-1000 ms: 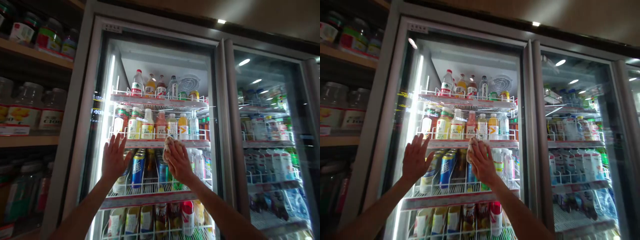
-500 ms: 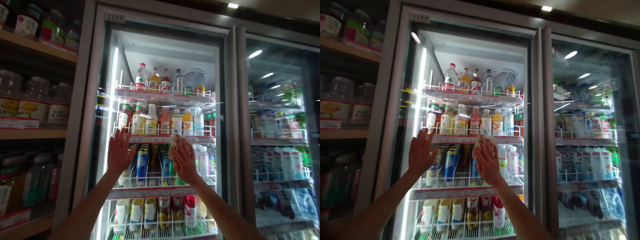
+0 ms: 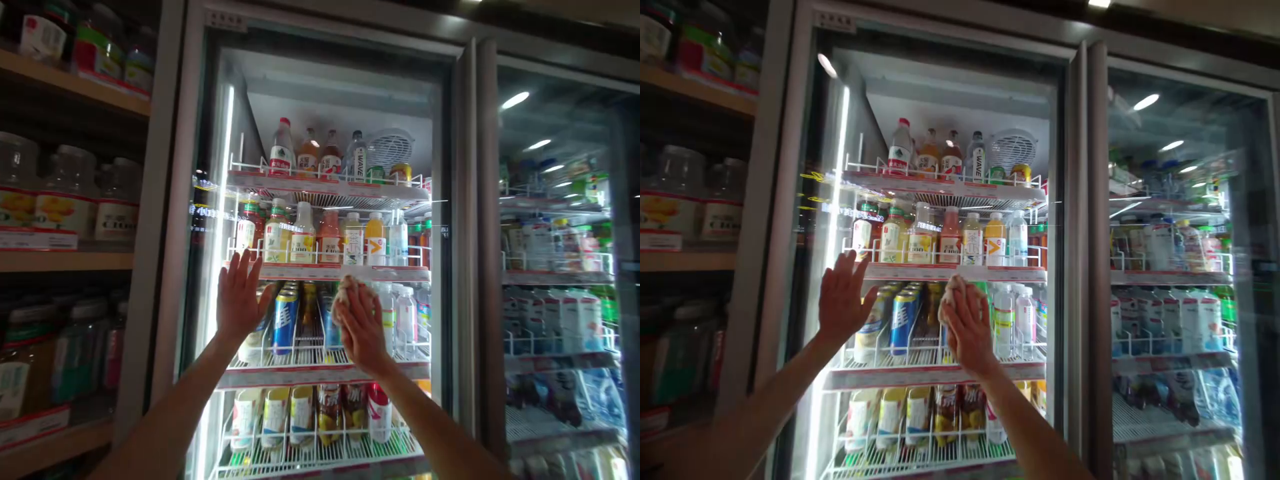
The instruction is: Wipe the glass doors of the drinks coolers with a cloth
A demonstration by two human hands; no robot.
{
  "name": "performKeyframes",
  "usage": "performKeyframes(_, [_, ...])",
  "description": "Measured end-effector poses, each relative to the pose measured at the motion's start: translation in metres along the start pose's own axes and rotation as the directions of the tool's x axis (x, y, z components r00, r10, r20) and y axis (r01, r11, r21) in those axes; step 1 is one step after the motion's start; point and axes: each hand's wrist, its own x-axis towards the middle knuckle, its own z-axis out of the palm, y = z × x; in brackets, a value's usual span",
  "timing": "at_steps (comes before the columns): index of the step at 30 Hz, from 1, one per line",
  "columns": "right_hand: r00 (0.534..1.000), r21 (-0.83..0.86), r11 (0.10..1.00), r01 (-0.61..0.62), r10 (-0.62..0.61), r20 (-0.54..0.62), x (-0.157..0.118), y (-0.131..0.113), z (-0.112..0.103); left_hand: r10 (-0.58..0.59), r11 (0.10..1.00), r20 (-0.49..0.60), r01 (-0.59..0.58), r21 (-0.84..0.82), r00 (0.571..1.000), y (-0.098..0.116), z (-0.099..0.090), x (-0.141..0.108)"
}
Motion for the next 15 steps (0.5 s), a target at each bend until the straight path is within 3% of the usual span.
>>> performKeyframes(1, [0.999,0.006,1.000,0.029,-0.029,0.030,-0.003,-0.003,0.000,0.007,1.000,-0.001,-0.007,0.003,1.000,0.000,0.000,0.000])
performKeyframes(3, [1.000,-0.040,0.999,-0.023,0.022,-0.018,-0.010,0.015,-0.006,0.017,1.000,-0.008,-0.017,0.011,1.000,0.000,0.000,0.000])
performKeyframes(6, [0.950,-0.162,0.951,-0.264,0.227,-0.213,-0.017,0.067,-0.019,0.008,1.000,-0.011,-0.008,0.014,1.000,0.001,0.000,0.000])
performKeyframes(8, [0.895,-0.196,0.901,-0.386,0.315,-0.315,-0.016,0.086,-0.023,-0.002,1.000,-0.007,0.003,0.008,1.000,0.002,0.001,0.000])
performKeyframes(9, [0.883,-0.191,0.894,-0.406,0.330,-0.334,-0.015,0.085,-0.022,-0.009,1.000,-0.004,0.009,0.002,1.000,0.002,0.001,0.000])
performKeyframes(11, [0.912,-0.153,0.925,-0.347,0.296,-0.283,-0.010,0.062,-0.016,-0.023,1.000,0.007,0.023,-0.012,1.000,0.003,0.000,0.000])
performKeyframes(13, [0.974,-0.090,0.977,-0.194,0.181,-0.133,-0.007,0.028,-0.009,-0.036,0.999,0.021,0.036,-0.024,0.999,0.003,-0.001,0.000])
performKeyframes(15, [0.999,-0.025,0.999,-0.037,0.037,0.012,-0.007,0.005,-0.006,-0.037,0.999,0.029,0.038,-0.028,0.999,0.003,-0.002,0.000])
